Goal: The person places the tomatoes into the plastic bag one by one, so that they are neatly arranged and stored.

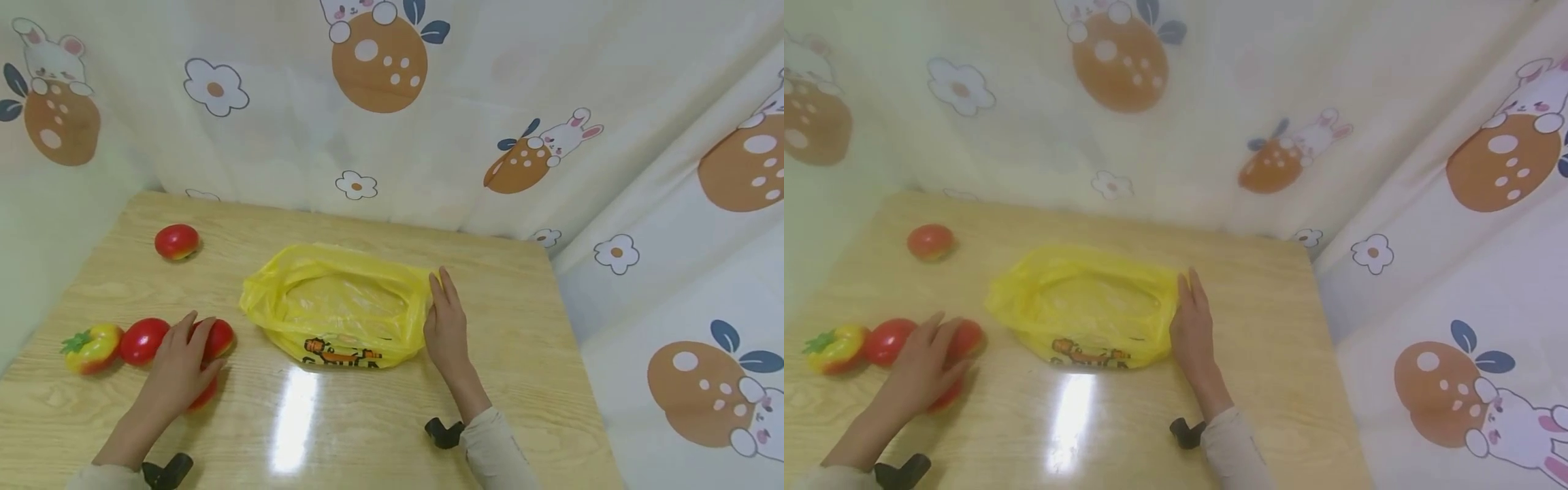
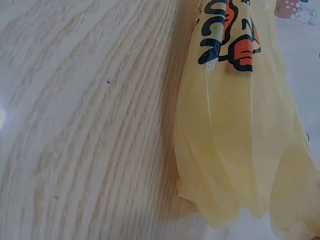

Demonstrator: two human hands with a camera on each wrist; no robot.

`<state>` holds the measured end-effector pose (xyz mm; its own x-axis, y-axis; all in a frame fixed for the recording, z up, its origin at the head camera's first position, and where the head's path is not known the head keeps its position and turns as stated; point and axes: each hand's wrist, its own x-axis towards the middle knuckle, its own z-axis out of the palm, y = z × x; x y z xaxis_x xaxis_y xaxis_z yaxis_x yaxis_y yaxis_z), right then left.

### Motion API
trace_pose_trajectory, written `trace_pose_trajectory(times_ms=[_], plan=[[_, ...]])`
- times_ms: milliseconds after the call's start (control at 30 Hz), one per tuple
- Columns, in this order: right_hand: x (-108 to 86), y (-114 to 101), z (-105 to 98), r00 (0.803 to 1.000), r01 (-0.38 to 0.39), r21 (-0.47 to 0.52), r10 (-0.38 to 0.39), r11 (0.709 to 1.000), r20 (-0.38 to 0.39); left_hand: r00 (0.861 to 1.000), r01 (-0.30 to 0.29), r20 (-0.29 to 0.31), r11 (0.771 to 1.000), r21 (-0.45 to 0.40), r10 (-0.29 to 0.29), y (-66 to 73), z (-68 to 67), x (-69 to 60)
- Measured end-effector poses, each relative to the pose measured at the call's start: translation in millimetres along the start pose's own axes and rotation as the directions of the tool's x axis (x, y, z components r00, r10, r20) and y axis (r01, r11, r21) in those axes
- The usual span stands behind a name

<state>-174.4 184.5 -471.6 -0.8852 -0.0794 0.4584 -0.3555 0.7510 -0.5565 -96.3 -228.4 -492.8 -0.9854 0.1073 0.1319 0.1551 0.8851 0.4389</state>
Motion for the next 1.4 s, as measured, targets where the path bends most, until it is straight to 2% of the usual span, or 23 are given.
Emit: trace_pose_trajectory(times_ms=[200, 367, 433, 533, 600, 700, 800, 833, 900, 1000, 1100, 1133, 1233, 1333, 1400], plan=[[2.2, -1.3, -0.5, 0.999, -0.025, 0.021, 0.025, 0.999, 0.021, 0.999, 0.001, 0.043, 0.999, -0.037, 0.000, -2.4, -2.7, 9.2], [0.8, -0.7, -1.3, 0.999, -0.040, 0.018, 0.039, 0.999, 0.033, 0.996, 0.053, 0.081, 0.996, -0.077, -0.046, -0.9, -12.7, 17.1], [0.4, -0.2, -1.9, 0.999, -0.038, 0.012, 0.037, 0.999, 0.031, 0.998, 0.056, 0.040, 0.993, -0.108, -0.052, 0.8, -18.7, 22.8], [-0.1, 0.9, -2.7, 0.999, -0.027, 0.008, 0.026, 1.000, 0.026, 0.995, 0.004, -0.101, 0.989, -0.149, -0.019, 6.7, -25.8, 33.4], [-0.9, 1.5, -3.2, 1.000, -0.021, 0.010, 0.021, 1.000, 0.019, 0.976, -0.061, -0.214, 0.985, -0.162, 0.026, 15.0, -27.7, 41.3], [-1.7, 3.3, -3.0, 1.000, -0.021, 0.016, 0.021, 1.000, 0.015, 0.936, -0.166, -0.337, 0.970, -0.178, 0.098, 34.9, -26.3, 53.5], [-2.4, 4.6, -2.6, 0.999, -0.032, 0.020, 0.032, 0.999, 0.017, 0.900, -0.275, -0.393, 0.945, -0.174, 0.190, 58.0, -18.9, 65.9], [-2.6, 5.0, -2.5, 0.999, -0.036, 0.021, 0.035, 0.999, 0.017, 0.891, -0.309, -0.399, 0.933, -0.183, 0.216, 64.8, -15.1, 70.1], [-3.4, 4.5, -2.9, 0.999, -0.043, 0.026, 0.042, 0.999, 0.020, 0.882, -0.351, -0.401, 0.913, -0.208, 0.248, 77.3, -8.8, 78.7], [-4.3, 3.4, -2.2, 0.999, -0.046, 0.031, 0.045, 0.998, 0.017, 0.886, -0.368, -0.397, 0.884, -0.289, 0.239, 92.4, -2.3, 91.0], [-5.1, 2.0, -1.5, 0.999, -0.039, 0.039, 0.038, 0.999, 0.013, 0.901, -0.356, -0.378, 0.858, -0.370, 0.211, 104.7, -0.2, 99.6], [-5.0, 1.9, -1.3, 0.999, -0.034, 0.038, 0.034, 0.999, 0.010, 0.911, -0.343, -0.360, 0.853, -0.394, 0.201, 108.1, 1.3, 101.7], [-4.9, 2.1, -1.8, 1.000, -0.021, 0.038, 0.021, 0.999, 0.002, 0.939, -0.313, -0.282, 0.834, -0.455, 0.198, 115.8, 8.4, 106.0], [-4.5, 3.0, -1.9, 1.000, -0.016, 0.037, 0.016, 0.999, -0.006, 0.962, -0.270, -0.171, 0.824, -0.498, 0.212, 120.3, 22.0, 108.6], [-5.5, 3.1, -0.3, 1.000, -0.020, 0.040, 0.020, 0.999, -0.005, 0.969, -0.244, -0.088, 0.842, -0.481, 0.231, 120.2, 34.5, 109.2]])
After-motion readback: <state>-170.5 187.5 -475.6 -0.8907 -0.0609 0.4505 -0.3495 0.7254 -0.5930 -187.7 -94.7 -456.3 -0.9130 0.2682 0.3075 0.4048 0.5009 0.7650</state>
